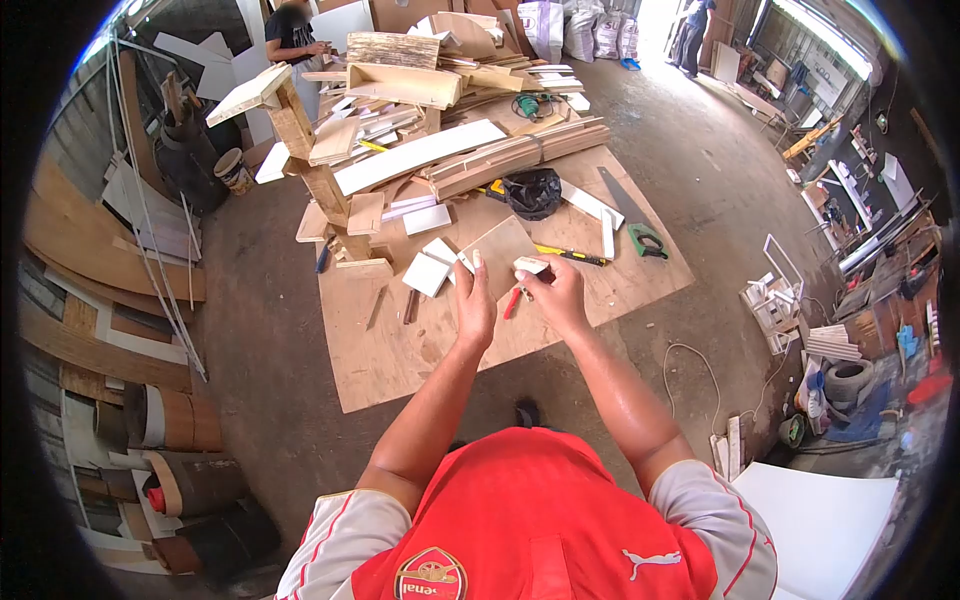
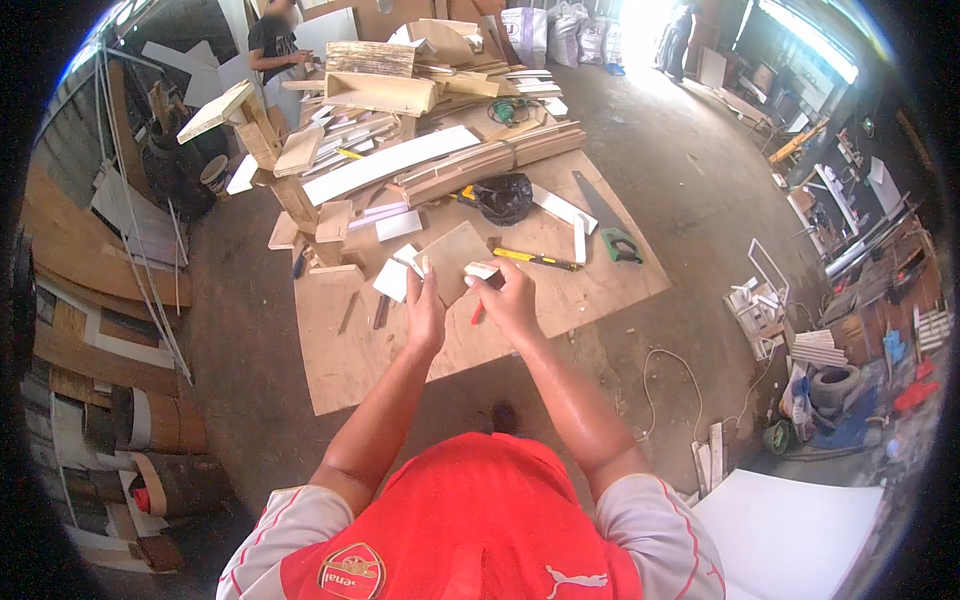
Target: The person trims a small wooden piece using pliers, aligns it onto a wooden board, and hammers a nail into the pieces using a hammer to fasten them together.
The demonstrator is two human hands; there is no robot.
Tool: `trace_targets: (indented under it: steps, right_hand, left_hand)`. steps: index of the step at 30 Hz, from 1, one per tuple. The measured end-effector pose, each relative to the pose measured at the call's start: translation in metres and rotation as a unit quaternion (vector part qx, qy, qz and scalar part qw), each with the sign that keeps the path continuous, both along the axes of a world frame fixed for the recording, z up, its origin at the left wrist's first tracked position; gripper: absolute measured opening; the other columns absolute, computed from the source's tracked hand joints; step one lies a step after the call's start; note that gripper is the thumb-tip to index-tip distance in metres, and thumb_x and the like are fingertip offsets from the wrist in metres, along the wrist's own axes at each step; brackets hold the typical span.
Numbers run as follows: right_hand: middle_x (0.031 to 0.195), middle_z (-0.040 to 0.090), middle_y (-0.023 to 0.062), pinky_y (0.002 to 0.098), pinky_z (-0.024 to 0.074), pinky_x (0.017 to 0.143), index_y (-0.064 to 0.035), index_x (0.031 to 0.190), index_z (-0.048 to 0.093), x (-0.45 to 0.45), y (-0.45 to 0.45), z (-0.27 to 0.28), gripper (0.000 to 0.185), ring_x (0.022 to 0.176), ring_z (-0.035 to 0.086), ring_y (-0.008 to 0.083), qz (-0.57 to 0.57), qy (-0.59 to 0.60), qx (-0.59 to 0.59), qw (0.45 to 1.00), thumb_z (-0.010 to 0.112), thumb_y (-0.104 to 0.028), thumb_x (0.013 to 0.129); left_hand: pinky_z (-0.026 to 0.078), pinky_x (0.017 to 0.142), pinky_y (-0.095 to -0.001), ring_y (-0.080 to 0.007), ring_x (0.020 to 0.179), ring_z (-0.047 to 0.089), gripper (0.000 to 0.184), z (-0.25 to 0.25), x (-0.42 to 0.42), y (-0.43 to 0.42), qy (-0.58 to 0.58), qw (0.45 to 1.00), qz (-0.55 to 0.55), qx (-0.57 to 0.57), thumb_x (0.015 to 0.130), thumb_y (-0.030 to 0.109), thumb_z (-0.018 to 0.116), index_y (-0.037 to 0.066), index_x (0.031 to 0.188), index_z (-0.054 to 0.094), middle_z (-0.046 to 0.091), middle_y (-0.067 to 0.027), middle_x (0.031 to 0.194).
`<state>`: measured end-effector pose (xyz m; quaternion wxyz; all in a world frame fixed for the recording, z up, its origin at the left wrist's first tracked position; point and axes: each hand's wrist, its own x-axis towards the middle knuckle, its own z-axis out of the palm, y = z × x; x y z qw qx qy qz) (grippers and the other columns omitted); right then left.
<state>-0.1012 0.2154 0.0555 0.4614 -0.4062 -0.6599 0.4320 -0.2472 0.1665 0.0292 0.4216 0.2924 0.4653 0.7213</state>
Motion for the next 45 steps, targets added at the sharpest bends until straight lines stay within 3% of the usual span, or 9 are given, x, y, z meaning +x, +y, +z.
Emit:
trace_targets:
  steps: [6,9,15,18,21,24,28,37,45]
  right_hand:
    - [0.102,0.079,0.0122,0.0330,0.0588,0.075,-0.0009,0.122,0.071,-0.006,-0.002,-0.012,0.039,0.085,0.076,0.0148,-0.037,0.050,0.068,0.996,0.088,-0.011,0.088]
    - [0.102,0.076,0.0136,0.0355,0.0590,0.071,-0.0027,0.127,0.069,0.001,-0.003,-0.006,0.044,0.081,0.076,0.0194,0.015,-0.046,0.167,0.985,0.088,-0.010,0.087]
    - [0.106,0.072,0.0135,0.0430,0.0589,0.083,-0.0026,0.124,0.068,0.020,-0.002,0.012,0.038,0.097,0.075,0.0297,0.100,-0.185,0.210,0.955,0.083,-0.021,0.093]
    - [0.112,0.071,0.0160,0.0439,0.0569,0.090,-0.0021,0.122,0.066,0.025,0.007,0.019,0.039,0.108,0.072,0.0337,0.089,-0.220,0.357,0.903,0.080,-0.026,0.095]
    - [0.118,0.070,0.0156,0.0410,0.0564,0.092,-0.0029,0.125,0.061,0.018,0.015,-0.001,0.040,0.107,0.071,0.0317,0.095,-0.107,0.276,0.951,0.078,-0.026,0.098]
    - [0.119,0.069,0.0111,0.0377,0.0564,0.092,-0.0030,0.133,0.055,0.017,0.017,-0.012,0.040,0.107,0.069,0.0231,0.094,-0.032,0.029,0.995,0.072,-0.023,0.103]
    - [0.112,0.070,0.0067,0.0332,0.0584,0.088,-0.0025,0.136,0.053,0.013,0.014,-0.017,0.035,0.102,0.069,0.0136,0.100,0.098,-0.087,0.986,0.066,-0.019,0.108]
    - [0.108,0.071,0.0057,0.0323,0.0616,0.078,-0.0075,0.119,0.062,0.006,0.001,-0.023,0.020,0.091,0.072,0.0149,0.073,0.282,-0.252,0.923,0.071,-0.013,0.103]
    - [0.097,0.068,0.0034,0.0288,0.0580,0.070,-0.0071,0.129,0.060,0.000,0.009,-0.047,0.029,0.083,0.068,0.0113,0.094,0.224,-0.123,0.962,0.070,-0.025,0.108]
  left_hand:
    - [0.032,0.123,-0.0378,-0.0272,0.149,0.040,0.067,0.001,0.002,0.002,0.018,1.000,0.020,0.010,0.117,0.035,0.048,-0.006,0.165,0.023,0.040,-0.0222,0.162]
    - [0.039,0.117,-0.0366,-0.0238,0.138,0.050,0.062,0.012,0.005,-0.002,0.024,0.998,0.040,-0.050,0.117,0.036,0.050,-0.007,0.159,0.035,0.051,-0.0201,0.153]
    - [0.048,0.103,-0.0345,-0.0173,0.108,0.061,0.061,0.004,-0.025,0.007,0.070,0.992,-0.058,-0.088,0.115,0.048,0.050,-0.007,0.142,0.056,0.070,-0.0115,0.120]
    - [0.052,0.099,-0.0337,-0.0199,0.109,0.065,0.062,0.003,-0.037,0.013,0.054,0.985,-0.120,-0.114,0.115,0.050,0.047,-0.004,0.144,0.055,0.071,-0.0129,0.119]
    - [0.058,0.108,-0.0465,-0.0299,0.124,0.068,0.058,0.027,-0.036,0.004,-0.148,0.956,-0.242,-0.075,0.112,0.042,0.056,0.000,0.151,0.049,0.065,-0.0191,0.136]
    - [0.055,0.112,-0.0445,-0.0305,0.131,0.065,0.067,0.017,-0.041,0.004,-0.085,0.942,-0.323,0.021,0.104,0.029,0.070,-0.001,0.158,0.042,0.063,-0.0230,0.141]
    - [0.058,0.088,-0.0311,-0.0218,0.113,0.070,0.080,0.019,-0.030,0.001,-0.054,0.958,-0.282,-0.026,0.093,0.006,0.082,0.001,0.161,0.041,0.067,-0.0164,0.128]
    - [0.054,0.082,-0.0322,-0.0168,0.094,0.068,0.063,0.001,-0.020,-0.003,0.049,0.968,-0.219,-0.111,0.098,0.033,0.081,-0.005,0.143,0.057,0.072,-0.0115,0.115]
    - [0.059,0.072,-0.0391,-0.0201,0.092,0.070,0.069,-0.035,-0.006,0.003,-0.068,0.974,-0.163,-0.143,0.108,0.044,0.066,0.004,0.155,0.033,0.068,-0.0132,0.115]
